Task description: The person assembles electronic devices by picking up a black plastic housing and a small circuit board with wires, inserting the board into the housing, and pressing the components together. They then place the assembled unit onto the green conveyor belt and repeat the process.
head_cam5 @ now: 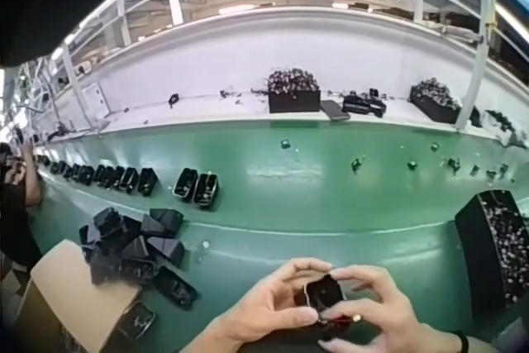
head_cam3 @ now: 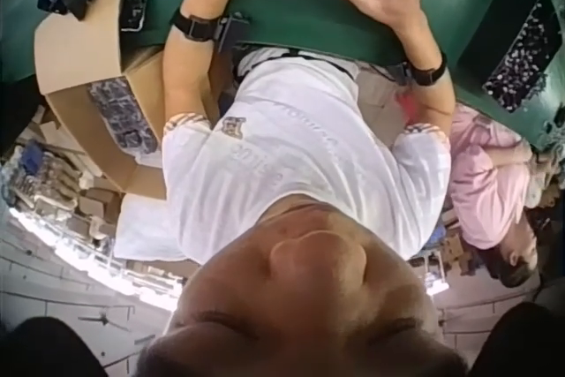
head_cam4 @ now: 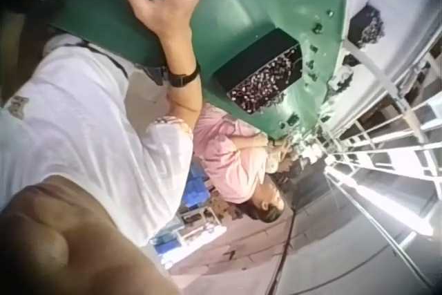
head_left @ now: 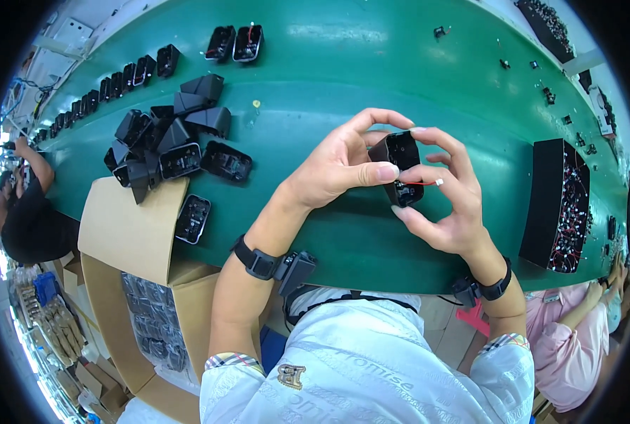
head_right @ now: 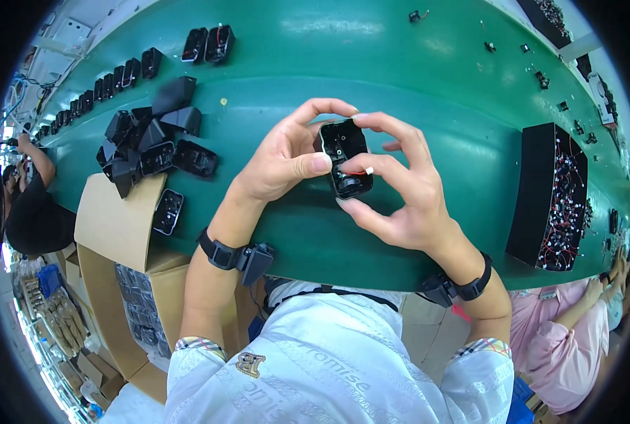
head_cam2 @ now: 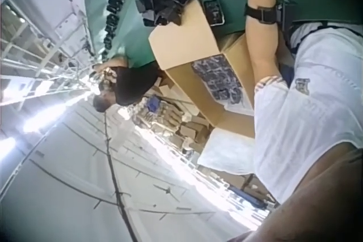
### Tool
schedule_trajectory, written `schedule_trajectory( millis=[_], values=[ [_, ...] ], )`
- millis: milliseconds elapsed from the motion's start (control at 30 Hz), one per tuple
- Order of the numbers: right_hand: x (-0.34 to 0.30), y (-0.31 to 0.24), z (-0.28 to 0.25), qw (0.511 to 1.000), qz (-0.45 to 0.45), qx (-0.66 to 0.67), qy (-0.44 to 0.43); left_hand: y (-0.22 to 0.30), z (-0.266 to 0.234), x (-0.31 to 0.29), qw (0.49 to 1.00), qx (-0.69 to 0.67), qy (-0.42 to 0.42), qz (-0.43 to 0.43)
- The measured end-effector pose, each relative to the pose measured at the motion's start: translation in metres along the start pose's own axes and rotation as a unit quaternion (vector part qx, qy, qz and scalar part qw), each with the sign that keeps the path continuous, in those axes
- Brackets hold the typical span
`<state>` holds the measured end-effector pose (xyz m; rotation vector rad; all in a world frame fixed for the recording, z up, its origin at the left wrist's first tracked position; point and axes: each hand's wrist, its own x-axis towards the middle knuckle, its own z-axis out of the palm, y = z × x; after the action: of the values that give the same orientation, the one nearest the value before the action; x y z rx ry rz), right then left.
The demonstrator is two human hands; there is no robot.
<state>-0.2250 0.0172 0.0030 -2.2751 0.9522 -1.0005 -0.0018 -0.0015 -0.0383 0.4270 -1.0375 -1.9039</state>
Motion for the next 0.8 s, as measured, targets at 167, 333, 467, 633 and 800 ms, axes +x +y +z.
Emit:
schedule_trajectory(
  millis=[167, 333, 467, 633, 800],
  values=[
    [-0.006, 0.012, 0.006, 0.998, -0.047, 0.028, 0.034, 0.001, 0.001, 0.001, 0.999, -0.013, -0.031, -0.007],
    [-0.005, 0.006, 0.005, 0.995, -0.066, 0.063, 0.045, 0.000, 0.002, -0.002, 0.996, -0.059, -0.066, 0.023],
    [-0.004, 0.009, 0.005, 0.991, -0.117, 0.040, 0.054, -0.001, -0.001, -0.001, 0.993, -0.070, -0.098, 0.001],
    [-0.011, 0.012, 0.003, 0.978, -0.188, -0.081, 0.038, -0.002, 0.005, -0.005, 0.995, -0.065, -0.069, -0.020],
    [-0.007, 0.021, 0.003, 0.972, -0.216, -0.088, 0.034, -0.002, 0.003, -0.003, 0.993, -0.078, -0.070, -0.045]
  ],
)
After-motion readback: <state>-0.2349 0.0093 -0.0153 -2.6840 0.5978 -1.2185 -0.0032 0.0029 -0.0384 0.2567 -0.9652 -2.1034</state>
